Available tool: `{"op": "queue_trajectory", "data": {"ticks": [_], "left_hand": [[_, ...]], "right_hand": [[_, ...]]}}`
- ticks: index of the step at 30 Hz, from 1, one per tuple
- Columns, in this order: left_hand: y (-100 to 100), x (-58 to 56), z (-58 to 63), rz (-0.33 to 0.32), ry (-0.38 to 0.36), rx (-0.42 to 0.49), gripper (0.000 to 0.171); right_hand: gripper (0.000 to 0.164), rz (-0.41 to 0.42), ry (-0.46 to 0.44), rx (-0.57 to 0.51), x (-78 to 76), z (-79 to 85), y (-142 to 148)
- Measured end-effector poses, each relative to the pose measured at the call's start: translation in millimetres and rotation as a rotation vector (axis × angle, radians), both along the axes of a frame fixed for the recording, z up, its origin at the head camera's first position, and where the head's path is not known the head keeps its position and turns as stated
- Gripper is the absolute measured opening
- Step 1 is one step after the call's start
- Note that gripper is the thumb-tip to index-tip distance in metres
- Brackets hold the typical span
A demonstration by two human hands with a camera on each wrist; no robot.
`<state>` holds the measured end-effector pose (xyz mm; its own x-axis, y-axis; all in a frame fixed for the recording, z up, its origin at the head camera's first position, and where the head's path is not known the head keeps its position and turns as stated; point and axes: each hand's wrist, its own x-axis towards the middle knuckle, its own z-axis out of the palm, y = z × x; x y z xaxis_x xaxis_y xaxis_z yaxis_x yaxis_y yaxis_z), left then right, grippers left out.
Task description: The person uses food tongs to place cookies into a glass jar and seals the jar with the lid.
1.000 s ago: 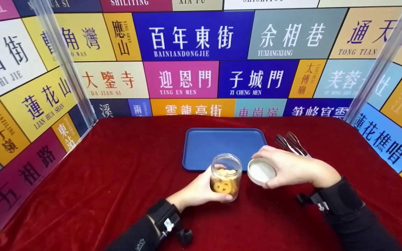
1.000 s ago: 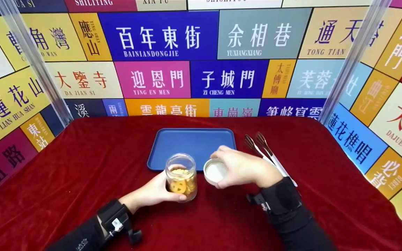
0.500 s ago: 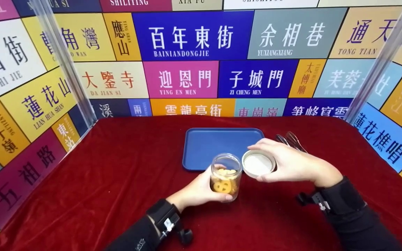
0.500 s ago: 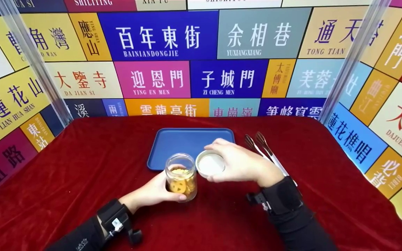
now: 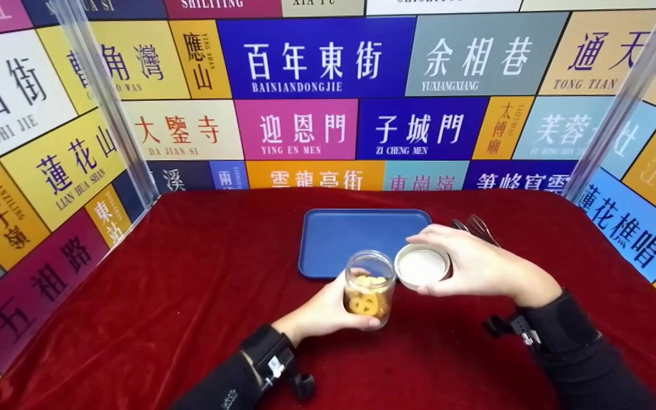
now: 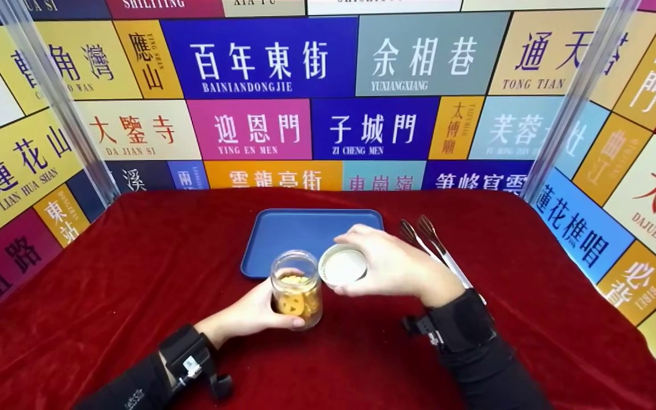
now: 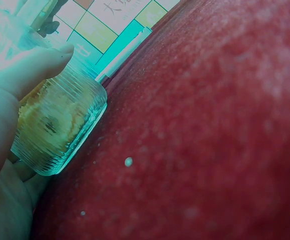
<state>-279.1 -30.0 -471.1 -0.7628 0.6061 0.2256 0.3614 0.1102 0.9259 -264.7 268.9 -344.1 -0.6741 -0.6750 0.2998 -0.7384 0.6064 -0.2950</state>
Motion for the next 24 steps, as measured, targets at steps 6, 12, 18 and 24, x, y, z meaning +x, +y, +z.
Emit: {"op": "queue_trajectory", "data": {"ticks": [6, 12, 18, 24], "left_hand": [[0.1, -0.7, -0.8, -0.008, 0.002, 0.008, 0.089], [0.5, -1.3, -1.6, -0.010, 0.002, 0.010, 0.091], [0.9, -1.5, -2.1, -0.018, -0.010, 0.021, 0.090], [0.6, -0.8, -1.3, -0.024, -0.014, 0.027, 0.091]], "right_hand": [[0.068, 0.010, 0.014, -0.039, 0.4, 1.8, -0.1], [0.067, 0.000, 0.010, -0.020, 0.0, 0.7, 0.3], [0.068, -0.008, 0.008, -0.005, 0.0, -0.4, -0.1], [0.070, -0.015, 0.035, -0.027, 0.8, 0.5, -1.7]]}}
